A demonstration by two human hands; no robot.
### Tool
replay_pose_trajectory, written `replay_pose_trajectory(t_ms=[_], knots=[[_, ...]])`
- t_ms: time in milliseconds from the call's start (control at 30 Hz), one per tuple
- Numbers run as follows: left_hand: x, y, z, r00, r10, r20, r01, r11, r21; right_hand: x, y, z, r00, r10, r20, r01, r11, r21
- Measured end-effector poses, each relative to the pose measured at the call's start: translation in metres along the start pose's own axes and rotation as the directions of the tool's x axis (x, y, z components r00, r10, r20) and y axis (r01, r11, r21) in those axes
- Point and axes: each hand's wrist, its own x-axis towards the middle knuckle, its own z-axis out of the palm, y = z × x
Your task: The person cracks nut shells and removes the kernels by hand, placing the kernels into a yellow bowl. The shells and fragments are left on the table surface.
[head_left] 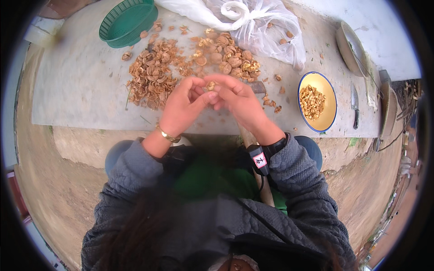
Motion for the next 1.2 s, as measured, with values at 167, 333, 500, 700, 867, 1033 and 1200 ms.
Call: replay_pose_trajectory(t_ms=[167, 333, 500, 700, 867, 1033, 1200], knots=[[0.002, 0.002, -0.003, 0.989, -0.135, 0.060, 0.147, 0.945, -0.292, 0.001, -0.002, 0.001, 0.999, -0.043, -0.003, 0.040, 0.955, -0.293], [0.003, -0.003, -0.002, 0.963, -0.221, 0.152, 0.267, 0.758, -0.594, 0.001, -0.001, 0.006, 0.979, -0.204, 0.011, 0.193, 0.910, -0.367], [0.001, -0.004, 0.002, 0.942, -0.292, 0.165, 0.314, 0.597, -0.738, 0.003, -0.003, 0.003, 0.807, -0.554, 0.207, 0.483, 0.416, -0.771], [-0.001, -0.002, 0.002, 0.965, -0.167, 0.204, 0.261, 0.709, -0.655, 0.000, -0.007, 0.001, 0.807, -0.530, 0.262, 0.496, 0.365, -0.788], [0.001, -0.001, -0.001, 0.959, -0.153, 0.238, 0.269, 0.752, -0.602, -0.003, -0.012, 0.000, 0.824, -0.493, 0.279, 0.493, 0.382, -0.782], [0.002, -0.002, 0.000, 0.955, -0.169, 0.245, 0.291, 0.705, -0.647, -0.005, -0.015, 0.001, 0.867, -0.430, 0.251, 0.442, 0.430, -0.788], [0.004, -0.010, -0.007, 0.937, -0.149, 0.317, 0.346, 0.540, -0.768, -0.004, -0.016, -0.002, 0.911, -0.356, 0.208, 0.373, 0.497, -0.783]])
